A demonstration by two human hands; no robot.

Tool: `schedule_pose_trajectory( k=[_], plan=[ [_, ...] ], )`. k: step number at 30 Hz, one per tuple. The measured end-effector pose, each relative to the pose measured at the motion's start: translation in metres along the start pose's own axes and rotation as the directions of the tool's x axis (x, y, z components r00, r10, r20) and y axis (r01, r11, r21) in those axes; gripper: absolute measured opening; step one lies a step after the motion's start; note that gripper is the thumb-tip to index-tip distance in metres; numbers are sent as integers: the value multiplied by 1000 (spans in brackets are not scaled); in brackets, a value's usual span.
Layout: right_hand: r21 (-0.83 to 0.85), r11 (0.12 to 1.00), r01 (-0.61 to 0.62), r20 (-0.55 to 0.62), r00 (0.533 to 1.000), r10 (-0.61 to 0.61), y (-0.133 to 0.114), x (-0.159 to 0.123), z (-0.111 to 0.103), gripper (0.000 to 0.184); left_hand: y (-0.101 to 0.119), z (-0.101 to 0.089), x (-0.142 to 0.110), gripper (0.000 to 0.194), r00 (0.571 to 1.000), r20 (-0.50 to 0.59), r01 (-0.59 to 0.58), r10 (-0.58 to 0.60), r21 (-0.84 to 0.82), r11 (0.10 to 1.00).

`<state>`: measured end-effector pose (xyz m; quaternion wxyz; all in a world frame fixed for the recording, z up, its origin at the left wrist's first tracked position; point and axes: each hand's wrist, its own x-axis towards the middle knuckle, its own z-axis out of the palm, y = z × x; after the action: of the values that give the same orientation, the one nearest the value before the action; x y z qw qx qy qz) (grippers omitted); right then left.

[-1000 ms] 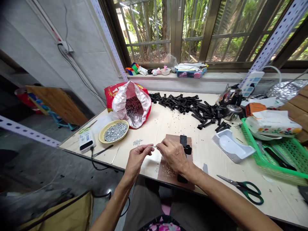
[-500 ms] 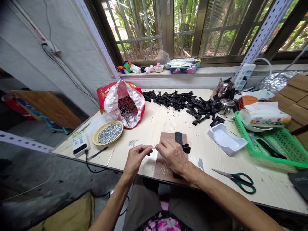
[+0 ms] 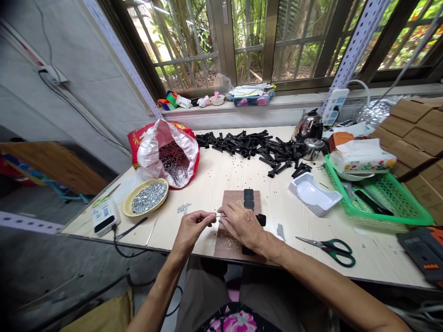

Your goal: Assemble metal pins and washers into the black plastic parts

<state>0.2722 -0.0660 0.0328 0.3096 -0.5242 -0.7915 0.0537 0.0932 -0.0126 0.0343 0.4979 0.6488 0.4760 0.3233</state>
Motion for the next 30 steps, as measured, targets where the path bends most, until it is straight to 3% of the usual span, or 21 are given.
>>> schedule_pose_trajectory(
  k=[5,8,13,15,18,21,23,26,30],
  plan=[
    [-13,1000,-6,3,1000,6,2,-7,-1,21,7,5,1,26,997,67,23,-27,58,998],
    [13,999,-36,13,999,36,14,-14,-5,19,8,12,1,27,993,112,46,-45,-11,999],
    [-51,983,-174,-7,985,174,69,-19,-20,16,-5,30,0,59,996,56,81,-73,-137,987],
    [-86,976,-202,-19,979,201,95,-17,-22,15,-13,39,-3,62,996,42,83,-79,-119,989],
    [-151,976,-156,-24,988,154,119,-14,-19,19,-24,54,-7,54,999,22,-43,43,29,999],
    [-193,977,-88,-11,996,87,115,-23,-9,20,-32,67,-11,45,982,-11,-181,187,195,964],
    [-176,983,54,58,997,-45,104,-35,-3,21,-34,72,-12,43,974,-44,-204,223,266,942],
    [-135,952,274,128,958,-257,97,-44,-3,24,-35,75,-12,40,966,-83,-207,247,331,921],
    [-158,981,113,9,994,-113,107,-35,-8,26,-35,75,-12,39,960,-115,-197,255,370,908]
  ],
)
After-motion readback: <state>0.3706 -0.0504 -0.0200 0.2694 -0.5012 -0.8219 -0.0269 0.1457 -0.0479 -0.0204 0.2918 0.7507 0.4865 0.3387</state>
